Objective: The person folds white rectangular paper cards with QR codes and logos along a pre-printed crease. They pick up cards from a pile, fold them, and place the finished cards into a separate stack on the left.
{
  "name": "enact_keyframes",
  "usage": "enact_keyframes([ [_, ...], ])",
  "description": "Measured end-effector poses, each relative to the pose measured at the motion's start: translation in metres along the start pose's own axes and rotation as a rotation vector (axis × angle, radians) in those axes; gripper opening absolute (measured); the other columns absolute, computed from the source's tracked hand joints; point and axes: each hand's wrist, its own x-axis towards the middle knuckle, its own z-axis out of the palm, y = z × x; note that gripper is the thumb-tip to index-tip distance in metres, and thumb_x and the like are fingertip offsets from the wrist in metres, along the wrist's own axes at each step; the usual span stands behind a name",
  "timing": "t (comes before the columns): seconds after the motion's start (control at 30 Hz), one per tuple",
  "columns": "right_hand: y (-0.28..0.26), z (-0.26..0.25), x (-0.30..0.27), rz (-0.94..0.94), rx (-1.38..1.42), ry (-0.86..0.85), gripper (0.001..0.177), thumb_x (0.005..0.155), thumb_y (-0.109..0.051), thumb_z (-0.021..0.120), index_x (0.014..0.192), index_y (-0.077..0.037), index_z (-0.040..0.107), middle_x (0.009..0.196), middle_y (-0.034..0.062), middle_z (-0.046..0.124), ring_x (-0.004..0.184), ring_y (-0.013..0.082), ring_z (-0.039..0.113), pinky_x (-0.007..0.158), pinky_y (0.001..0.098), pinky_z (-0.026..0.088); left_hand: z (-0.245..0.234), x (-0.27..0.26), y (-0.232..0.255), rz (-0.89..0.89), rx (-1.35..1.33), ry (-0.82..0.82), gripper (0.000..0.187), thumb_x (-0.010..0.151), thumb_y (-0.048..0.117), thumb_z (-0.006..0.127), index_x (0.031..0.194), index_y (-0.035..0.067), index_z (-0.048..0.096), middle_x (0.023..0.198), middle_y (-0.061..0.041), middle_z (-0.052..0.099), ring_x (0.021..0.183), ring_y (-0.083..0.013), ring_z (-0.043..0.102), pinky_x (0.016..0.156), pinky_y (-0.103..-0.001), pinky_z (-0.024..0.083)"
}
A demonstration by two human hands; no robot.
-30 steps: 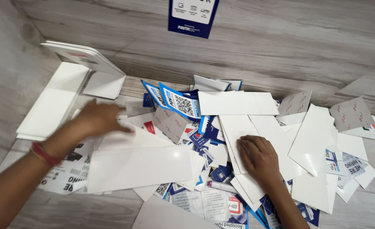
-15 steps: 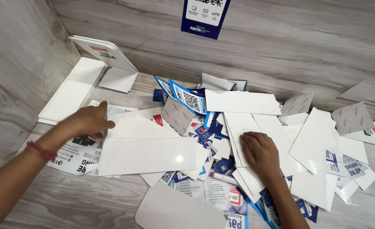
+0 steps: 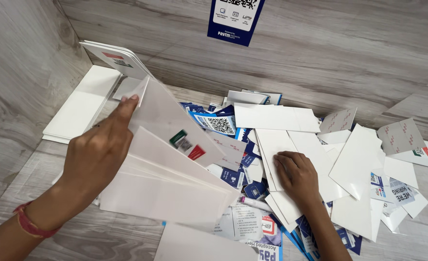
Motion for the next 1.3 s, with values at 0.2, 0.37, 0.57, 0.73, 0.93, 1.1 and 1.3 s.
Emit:
enact_keyframes([
  [0.2, -0.002, -0.002, 0.0, 0.004, -0.008, -0.01, 0.015, 0.09, -0.012, 0.07, 0.102, -0.008, 0.077, 0.107, 0.0043, 0.074, 0.098, 0.0235, 0.068, 0.086, 0.0369, 0.053, 0.015, 0.014, -0.008, -0.193, -0.224, 0.191, 0.077, 0.099, -0.007, 0.063, 0.161, 0.008, 0.02, 0.109, -0.025, 0.07, 0.069, -0.0255, 0.07, 0.057, -0.032, 0.055],
  [0.37, -0.002, -0.003, 0.002, -0.001, 0.003, -0.012, 0.015, 0.09, -0.014, 0.07, 0.102, -0.008, 0.076, 0.108, 0.0044, 0.074, 0.099, 0.0235, 0.067, 0.087, 0.0371, 0.053, 0.079, -0.02, -0.031, -0.633, -0.978, 0.15, 0.079, 0.091, -0.012, 0.058, 0.158, 0.006, 0.019, 0.143, -0.02, 0.044, 0.094, -0.0197, 0.067, 0.063, -0.028, 0.057],
  [0.57, -0.003, -0.003, 0.0, 0.017, -0.003, -0.025, 0.015, 0.09, -0.013, 0.07, 0.102, -0.007, 0.077, 0.108, 0.0049, 0.074, 0.099, 0.0237, 0.067, 0.087, 0.0373, 0.053, 0.18, -0.069, -0.07, -1.367, -1.424, 0.164, 0.086, 0.093, -0.009, 0.057, 0.16, 0.012, 0.008, 0.144, -0.02, 0.047, 0.115, -0.0234, 0.064, 0.089, -0.034, 0.059],
  [0.73, -0.003, -0.004, 0.001, 0.009, 0.005, -0.021, 0.014, 0.09, -0.013, 0.07, 0.102, -0.008, 0.077, 0.108, 0.0046, 0.074, 0.099, 0.0233, 0.067, 0.087, 0.0368, 0.053, 0.224, -0.024, -0.101, -1.358, -1.279, 0.316, 0.093, 0.093, -0.011, 0.063, 0.156, 0.015, 0.0, 0.142, -0.017, 0.032, 0.117, -0.0262, 0.06, 0.093, -0.039, 0.064],
  [0.93, -0.003, -0.003, 0.001, 0.023, -0.002, -0.028, 0.015, 0.09, -0.013, 0.07, 0.102, -0.008, 0.077, 0.107, 0.0046, 0.074, 0.099, 0.0237, 0.067, 0.087, 0.037, 0.053, 0.232, 0.015, -0.125, -1.157, -0.634, -0.488, 0.063, 0.092, 0.037, 0.081, 0.132, -0.004, 0.054, 0.102, -0.02, 0.077, 0.085, -0.0296, 0.075, 0.078, -0.043, 0.064],
  [1.1, -0.003, -0.005, 0.003, 0.018, 0.021, -0.026, 0.016, 0.089, -0.013, 0.071, 0.102, -0.008, 0.076, 0.108, 0.0047, 0.073, 0.099, 0.0237, 0.067, 0.087, 0.0372, 0.053, 0.256, 0.019, -0.139, -0.906, -0.044, -0.475, 0.078, 0.077, 0.078, 0.076, 0.11, 0.007, 0.071, 0.092, -0.017, 0.075, 0.084, -0.0353, 0.073, 0.071, -0.048, 0.059],
  [1.3, -0.003, -0.006, 0.004, 0.01, 0.014, -0.036, 0.017, 0.087, -0.013, 0.071, 0.103, -0.008, 0.076, 0.108, 0.0051, 0.073, 0.1, 0.0245, 0.067, 0.087, 0.0375, 0.053, 0.271, 0.027, -0.151, -0.972, 0.102, -0.496, 0.073, 0.086, 0.08, 0.068, 0.103, 0.009, 0.075, 0.088, -0.016, 0.076, 0.082, -0.0328, 0.075, 0.067, -0.043, 0.056],
])
